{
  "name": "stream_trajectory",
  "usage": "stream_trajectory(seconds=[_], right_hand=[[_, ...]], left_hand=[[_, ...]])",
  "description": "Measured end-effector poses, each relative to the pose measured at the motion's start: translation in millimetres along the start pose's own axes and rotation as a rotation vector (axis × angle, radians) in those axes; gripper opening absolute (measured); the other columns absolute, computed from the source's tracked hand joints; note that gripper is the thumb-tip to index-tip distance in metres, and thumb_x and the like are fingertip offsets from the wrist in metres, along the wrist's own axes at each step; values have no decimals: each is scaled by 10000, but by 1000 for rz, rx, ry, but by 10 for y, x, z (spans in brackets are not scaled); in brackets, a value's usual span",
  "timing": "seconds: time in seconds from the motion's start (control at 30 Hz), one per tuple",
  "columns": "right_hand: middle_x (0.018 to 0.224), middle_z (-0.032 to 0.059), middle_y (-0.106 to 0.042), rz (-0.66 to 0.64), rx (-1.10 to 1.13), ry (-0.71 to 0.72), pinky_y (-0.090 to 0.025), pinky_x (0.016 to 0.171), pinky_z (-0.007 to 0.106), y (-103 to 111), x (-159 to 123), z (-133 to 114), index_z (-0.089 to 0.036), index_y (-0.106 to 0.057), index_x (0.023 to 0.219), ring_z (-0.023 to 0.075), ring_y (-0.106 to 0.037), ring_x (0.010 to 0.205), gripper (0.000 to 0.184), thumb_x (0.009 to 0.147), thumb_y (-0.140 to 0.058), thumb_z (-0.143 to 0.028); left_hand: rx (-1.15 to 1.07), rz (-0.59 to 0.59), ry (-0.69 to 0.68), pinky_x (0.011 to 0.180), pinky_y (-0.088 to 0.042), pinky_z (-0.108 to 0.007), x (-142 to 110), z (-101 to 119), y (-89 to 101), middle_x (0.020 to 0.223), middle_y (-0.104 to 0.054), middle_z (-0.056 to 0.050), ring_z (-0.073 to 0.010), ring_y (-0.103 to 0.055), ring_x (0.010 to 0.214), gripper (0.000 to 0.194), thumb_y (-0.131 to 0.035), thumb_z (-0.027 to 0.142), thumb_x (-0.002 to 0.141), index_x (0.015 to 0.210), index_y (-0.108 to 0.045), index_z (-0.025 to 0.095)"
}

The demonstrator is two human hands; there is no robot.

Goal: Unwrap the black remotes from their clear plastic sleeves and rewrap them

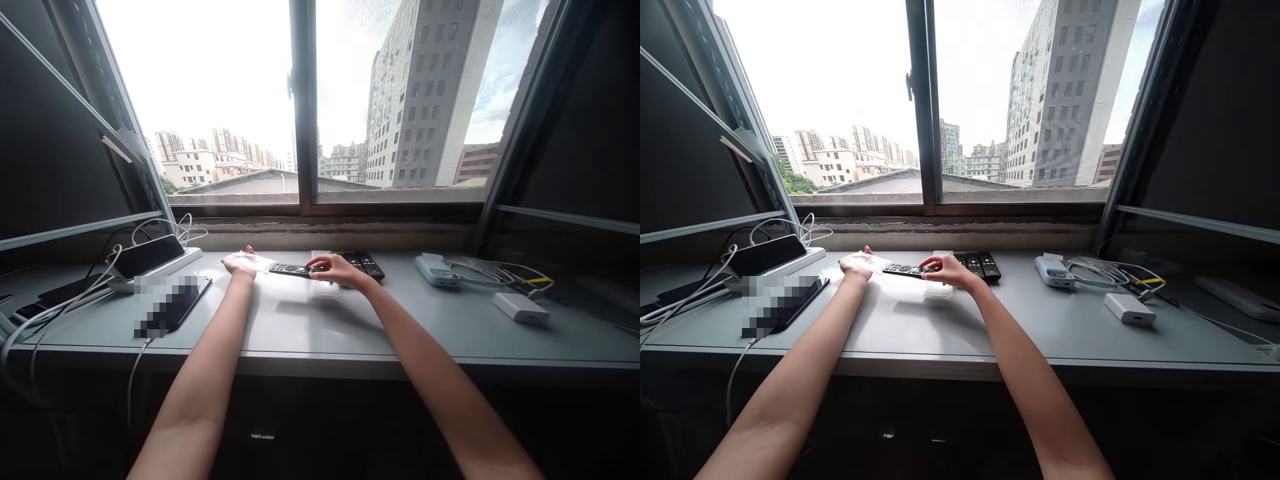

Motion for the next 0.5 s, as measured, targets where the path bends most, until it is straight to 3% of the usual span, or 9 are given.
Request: stream_trajectory(seconds=[0.3,0.5], right_hand=[[1085,97,-657,57,-39,55,-529,486,178,-125,12,-75,-184,-663,1068,159,-627,823,326,762,-696,-289],[1076,112,-641,181,-44,45,-552,490,230,-133,29,-83,-184,-587,1075,195,-633,865,361,746,-698,-280]], left_hand=[[38,2,17,557,-474,-270,-68,-97,-53,840,-566,-94,-159,-546,650,591,-87,588,941,1078,-467,157],[116,-149,106,597,-492,-295,-284,-312,-227,852,-630,-105,-181,-589,649,663,-147,672,903,1144,-477,150]])
Point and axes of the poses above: each hand's wrist, its own x-axis towards the middle knuckle, its own y-axis out of the back of the hand, z = x × y, the point moved 8 cm from there along x, towards the middle knuckle
